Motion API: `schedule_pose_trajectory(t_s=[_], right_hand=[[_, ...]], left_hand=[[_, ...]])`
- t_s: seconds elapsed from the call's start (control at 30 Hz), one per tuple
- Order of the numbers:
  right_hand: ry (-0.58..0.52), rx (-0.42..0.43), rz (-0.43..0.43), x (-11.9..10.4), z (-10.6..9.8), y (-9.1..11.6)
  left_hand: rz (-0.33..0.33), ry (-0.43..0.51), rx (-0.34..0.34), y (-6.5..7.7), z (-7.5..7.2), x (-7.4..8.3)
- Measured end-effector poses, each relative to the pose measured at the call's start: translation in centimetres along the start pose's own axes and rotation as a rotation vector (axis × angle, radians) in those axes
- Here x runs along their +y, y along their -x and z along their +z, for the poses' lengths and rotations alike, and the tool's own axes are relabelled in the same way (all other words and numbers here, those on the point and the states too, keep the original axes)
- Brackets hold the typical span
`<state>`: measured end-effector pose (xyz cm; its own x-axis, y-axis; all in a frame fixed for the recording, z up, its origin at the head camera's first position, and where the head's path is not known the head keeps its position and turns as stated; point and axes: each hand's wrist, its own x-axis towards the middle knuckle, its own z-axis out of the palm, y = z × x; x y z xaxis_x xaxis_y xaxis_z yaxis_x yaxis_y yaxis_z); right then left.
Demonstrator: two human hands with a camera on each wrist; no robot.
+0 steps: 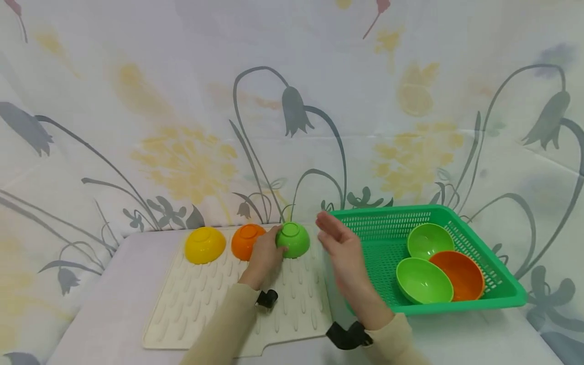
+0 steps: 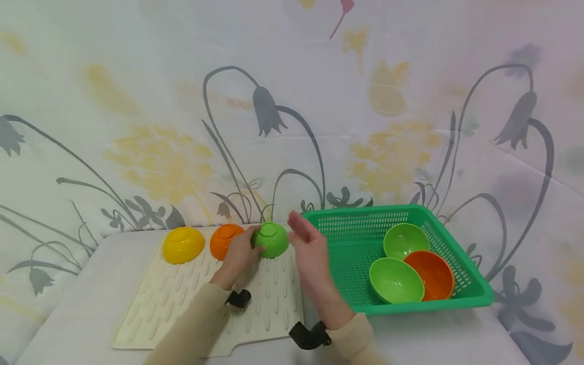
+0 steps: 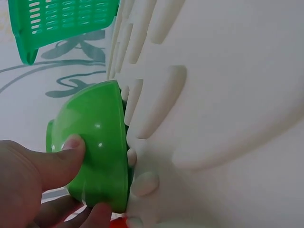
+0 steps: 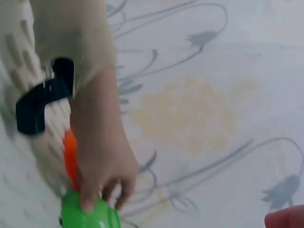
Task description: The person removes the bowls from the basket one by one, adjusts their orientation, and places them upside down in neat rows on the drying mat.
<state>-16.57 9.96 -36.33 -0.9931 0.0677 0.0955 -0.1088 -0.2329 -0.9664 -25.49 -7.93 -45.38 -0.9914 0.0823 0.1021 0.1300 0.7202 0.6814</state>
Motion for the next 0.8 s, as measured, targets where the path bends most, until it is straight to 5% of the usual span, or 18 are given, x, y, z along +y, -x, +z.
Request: schedule_pose_trajectory(t_s=[0.33,0.6,0.8], right_hand=[[0.109,-0.164,0.006,-4.9,-12.1,0.4],[0.597,-0.346,0.059,-7.6,-18.5,-2.4],[0.763,-0.466,0.079,-8.4,-20.8,-5.0]], left_hand=[[0.004,-0.021,0.001,0.1,0.1,0.3],[0.010,-0.026,-0.009,0.1,0.0,0.3],[0.007,-0.045,-0.006,0.0,0.0,0.1]])
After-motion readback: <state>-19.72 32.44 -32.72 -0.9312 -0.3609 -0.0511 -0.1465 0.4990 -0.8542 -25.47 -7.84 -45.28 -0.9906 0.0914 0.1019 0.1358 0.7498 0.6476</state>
